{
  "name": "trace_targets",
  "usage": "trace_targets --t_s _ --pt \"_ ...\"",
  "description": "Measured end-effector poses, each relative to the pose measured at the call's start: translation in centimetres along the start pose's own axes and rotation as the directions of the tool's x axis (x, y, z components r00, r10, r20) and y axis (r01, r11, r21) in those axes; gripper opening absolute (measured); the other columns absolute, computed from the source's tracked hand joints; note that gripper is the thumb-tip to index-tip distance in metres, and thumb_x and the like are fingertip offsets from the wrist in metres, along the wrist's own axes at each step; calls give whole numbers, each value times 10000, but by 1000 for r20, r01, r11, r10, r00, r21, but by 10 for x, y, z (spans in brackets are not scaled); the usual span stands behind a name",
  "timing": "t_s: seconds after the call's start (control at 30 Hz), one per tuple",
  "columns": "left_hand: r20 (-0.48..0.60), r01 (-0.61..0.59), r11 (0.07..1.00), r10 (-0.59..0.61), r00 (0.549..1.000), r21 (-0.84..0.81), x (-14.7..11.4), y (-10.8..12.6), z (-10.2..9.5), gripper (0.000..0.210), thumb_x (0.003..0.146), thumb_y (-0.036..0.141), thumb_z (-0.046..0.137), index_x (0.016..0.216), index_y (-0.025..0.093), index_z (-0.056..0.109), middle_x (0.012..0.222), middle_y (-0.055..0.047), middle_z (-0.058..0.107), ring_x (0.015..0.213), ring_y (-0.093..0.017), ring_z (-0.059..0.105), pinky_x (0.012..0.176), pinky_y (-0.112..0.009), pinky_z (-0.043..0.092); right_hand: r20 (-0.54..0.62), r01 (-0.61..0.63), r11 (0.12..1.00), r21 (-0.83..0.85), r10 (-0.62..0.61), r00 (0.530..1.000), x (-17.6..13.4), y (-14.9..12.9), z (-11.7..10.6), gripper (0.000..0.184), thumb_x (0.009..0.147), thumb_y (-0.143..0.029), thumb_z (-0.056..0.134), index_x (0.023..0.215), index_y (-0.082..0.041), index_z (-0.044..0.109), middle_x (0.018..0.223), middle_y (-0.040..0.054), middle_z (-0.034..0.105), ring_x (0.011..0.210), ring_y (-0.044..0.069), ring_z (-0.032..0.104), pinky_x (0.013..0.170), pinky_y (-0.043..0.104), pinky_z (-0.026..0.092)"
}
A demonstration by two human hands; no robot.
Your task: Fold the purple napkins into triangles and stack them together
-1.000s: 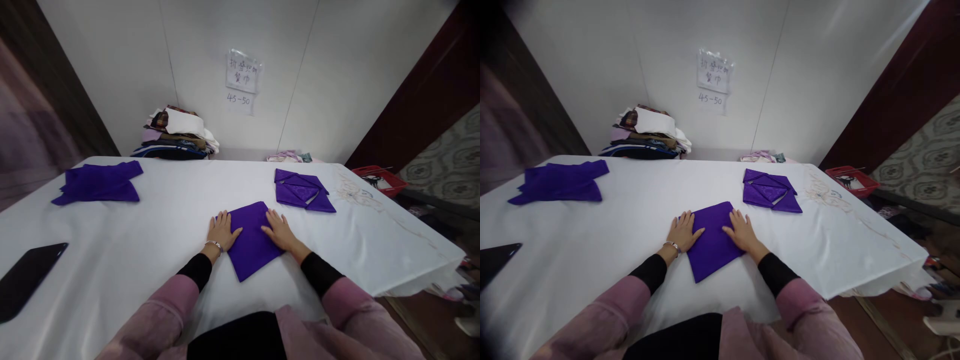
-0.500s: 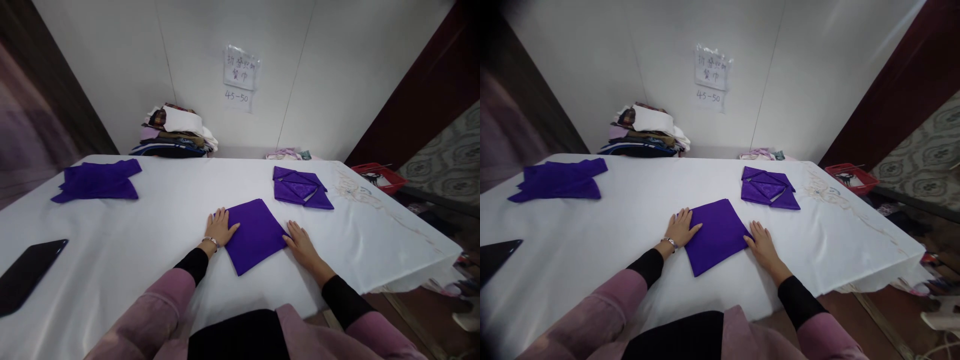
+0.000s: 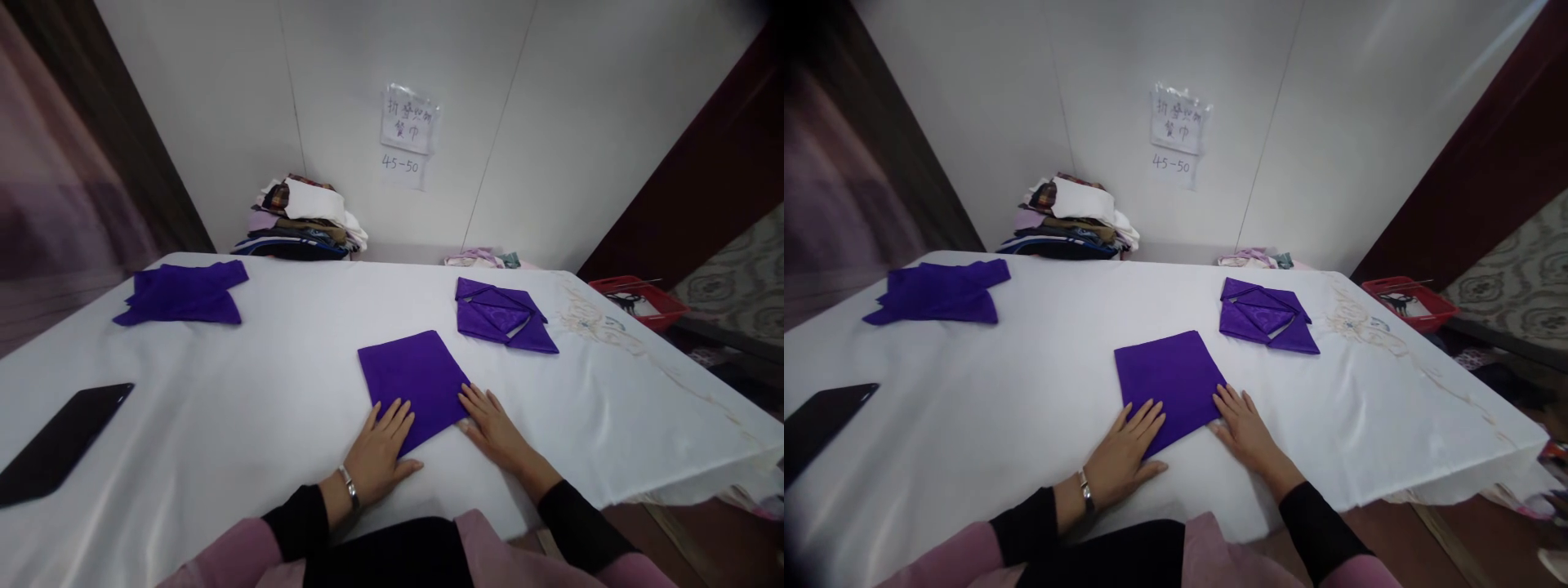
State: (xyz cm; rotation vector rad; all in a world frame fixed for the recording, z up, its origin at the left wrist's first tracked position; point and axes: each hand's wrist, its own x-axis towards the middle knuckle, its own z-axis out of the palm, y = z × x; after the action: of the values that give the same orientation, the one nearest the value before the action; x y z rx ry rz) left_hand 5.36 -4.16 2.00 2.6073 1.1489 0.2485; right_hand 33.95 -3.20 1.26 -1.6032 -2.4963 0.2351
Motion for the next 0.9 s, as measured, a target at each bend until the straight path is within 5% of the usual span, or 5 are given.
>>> trace_targets --t_s 0.17,0.4,0.7,0.9 --pt "-60 -18 1000 18 998 3 -7 2 -6 691 837 590 381 1396 200 267 1479 -92 248 1371 -254 149 1111 -511 121 -37 103 993 -55 -105 994 2 -34 -8 625 882 -487 387 1422 -205 250 1475 89 221 1367 262 143 1092 522 117" --pt "-51 -138 990 140 989 43 -40 -5 3 583 858 418 468 1369 184 311 1431 -84 360 1354 -217 218 1102 -419 230 144 359 933 12 -357 923 9 -99 12 717 863 -571 371 1422 -146 232 1474 116 214 1366 271 142 1090 537 121" --pt "-8 -79 996 79 997 -34 -53 -5 2 665 812 452 526 1376 184 297 1444 -101 330 1351 -234 229 1096 -460 224 173 407 913 -7 -400 900 9 -99 26 717 869 -582 337 1418 -130 243 1472 137 202 1362 293 149 1064 562 168" --pt "-151 95 993 -105 983 -70 -35 -23 -20 421 898 250 354 1310 184 409 1398 -68 418 1331 -176 283 1092 -415 246 176 472 881 16 -467 866 7 -104 36 699 860 -586 363 1415 -174 261 1459 125 256 1357 283 176 1064 549 170"
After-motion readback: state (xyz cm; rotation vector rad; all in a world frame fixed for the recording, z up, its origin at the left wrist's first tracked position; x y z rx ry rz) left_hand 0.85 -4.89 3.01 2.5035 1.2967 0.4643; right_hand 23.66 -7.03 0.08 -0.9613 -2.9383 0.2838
